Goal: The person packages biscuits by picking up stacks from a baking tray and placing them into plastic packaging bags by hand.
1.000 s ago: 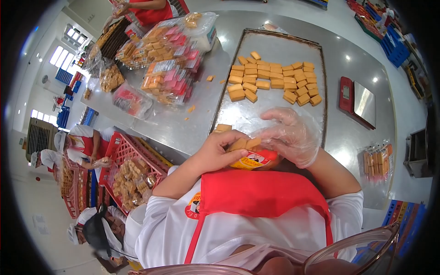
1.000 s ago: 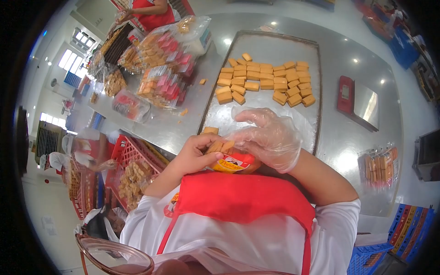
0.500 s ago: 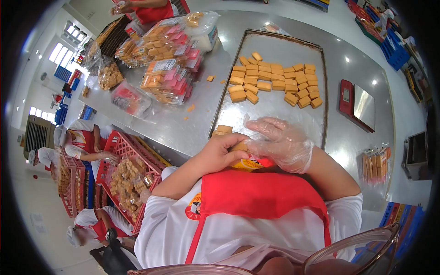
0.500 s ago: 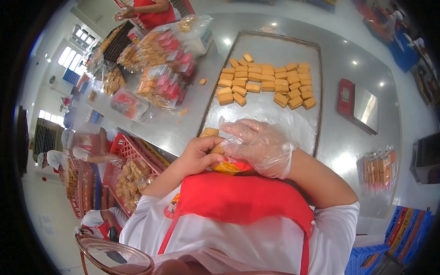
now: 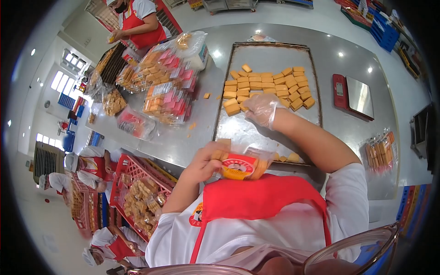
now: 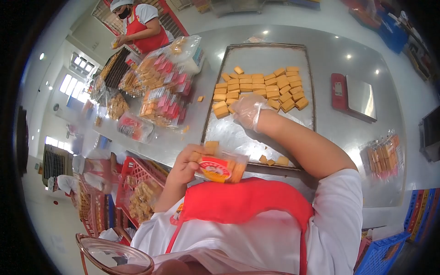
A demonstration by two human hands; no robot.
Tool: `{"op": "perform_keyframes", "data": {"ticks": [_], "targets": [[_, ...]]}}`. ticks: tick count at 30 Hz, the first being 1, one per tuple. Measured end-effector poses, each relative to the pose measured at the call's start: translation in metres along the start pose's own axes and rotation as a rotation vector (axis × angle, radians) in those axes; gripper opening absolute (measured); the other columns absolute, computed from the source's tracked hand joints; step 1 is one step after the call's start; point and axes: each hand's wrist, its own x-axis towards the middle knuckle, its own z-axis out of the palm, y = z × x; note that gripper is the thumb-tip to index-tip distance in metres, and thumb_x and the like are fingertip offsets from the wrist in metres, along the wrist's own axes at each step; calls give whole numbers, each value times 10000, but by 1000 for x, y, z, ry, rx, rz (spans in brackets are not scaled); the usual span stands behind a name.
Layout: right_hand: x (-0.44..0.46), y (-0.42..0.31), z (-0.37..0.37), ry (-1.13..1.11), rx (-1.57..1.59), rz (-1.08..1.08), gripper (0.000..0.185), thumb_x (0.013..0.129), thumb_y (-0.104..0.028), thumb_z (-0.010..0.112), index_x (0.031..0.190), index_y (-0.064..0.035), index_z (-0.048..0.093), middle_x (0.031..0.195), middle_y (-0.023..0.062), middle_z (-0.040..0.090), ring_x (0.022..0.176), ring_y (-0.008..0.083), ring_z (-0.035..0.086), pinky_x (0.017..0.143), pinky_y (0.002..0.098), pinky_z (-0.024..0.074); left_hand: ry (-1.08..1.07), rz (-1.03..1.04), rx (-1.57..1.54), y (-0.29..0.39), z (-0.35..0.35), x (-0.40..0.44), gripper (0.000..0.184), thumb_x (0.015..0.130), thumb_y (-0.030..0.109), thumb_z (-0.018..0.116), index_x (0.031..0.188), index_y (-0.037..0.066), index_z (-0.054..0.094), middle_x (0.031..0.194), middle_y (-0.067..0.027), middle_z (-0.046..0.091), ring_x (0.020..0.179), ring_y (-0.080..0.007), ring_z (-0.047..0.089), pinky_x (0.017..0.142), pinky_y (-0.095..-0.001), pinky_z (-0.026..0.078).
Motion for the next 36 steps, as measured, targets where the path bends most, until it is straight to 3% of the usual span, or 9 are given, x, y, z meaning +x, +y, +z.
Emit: {"op": "perform_keyframes", "data": {"ticks": [2,5,8,12,18,24,27,31,36], "targets": [[-1,4,13,52,11,-8,153,761,-195,524,818,-55,541,810,127,550,808,308,536,669,396,426,43,20,-154,4,0,-2,408,774,198,619,1073,-1,425,1005,-86,541,919,-152,518,811,-293,401],[-12,2,17,2,63,-9,150,754,-191,533,791,-47,514,814,137,544,804,314,534,674,397,425,7,-331,-179,5,4,-7,422,767,181,625,1085,0,414,1020,-66,531,946,-149,506,819,-287,392],[-19,3,19,-84,139,-3,139,735,-162,553,783,-47,492,795,143,544,780,320,537,664,394,425,-83,-250,-191,-3,9,-6,296,773,127,597,1031,21,498,966,-63,545,875,-117,511,771,-274,414],[-23,6,17,-64,200,6,137,707,-124,575,779,-53,482,743,137,549,704,317,543,623,384,430,-262,83,-123,-12,1,-3,293,771,97,592,1040,21,503,1008,-137,569,936,-188,546,814,-309,416],[-26,12,18,-49,386,133,149,691,-150,569,788,-54,510,746,137,572,691,301,549,634,359,433,-174,28,-509,-9,2,-10,287,768,135,618,1012,22,519,1019,-162,570,965,-216,549,816,-326,423],[-30,14,12,-56,501,133,156,694,-171,573,778,-50,521,753,147,571,703,294,551,638,357,429,-177,-91,-358,5,3,-11,301,748,103,636,1002,-7,519,1005,-149,581,944,-223,562,806,-321,430],[-30,15,16,-56,460,134,157,697,-164,597,772,-54,514,752,133,574,691,267,556,620,334,434,-266,8,-160,3,1,-6,275,730,62,634,974,-19,534,981,-144,592,923,-219,571,787,-316,440],[-29,10,32,75,220,-12,140,691,-133,595,745,-48,497,722,125,565,657,264,549,597,334,430,-145,79,-98,4,-2,-7,248,713,52,614,939,-27,546,957,-144,600,891,-212,578,760,-300,445],[-27,13,29,127,423,95,103,686,-100,561,714,-46,478,690,130,545,637,285,533,587,350,420,34,38,-189,8,-4,-15,247,692,63,603,918,-18,548,937,-136,600,849,-199,578,737,-282,441]]}}
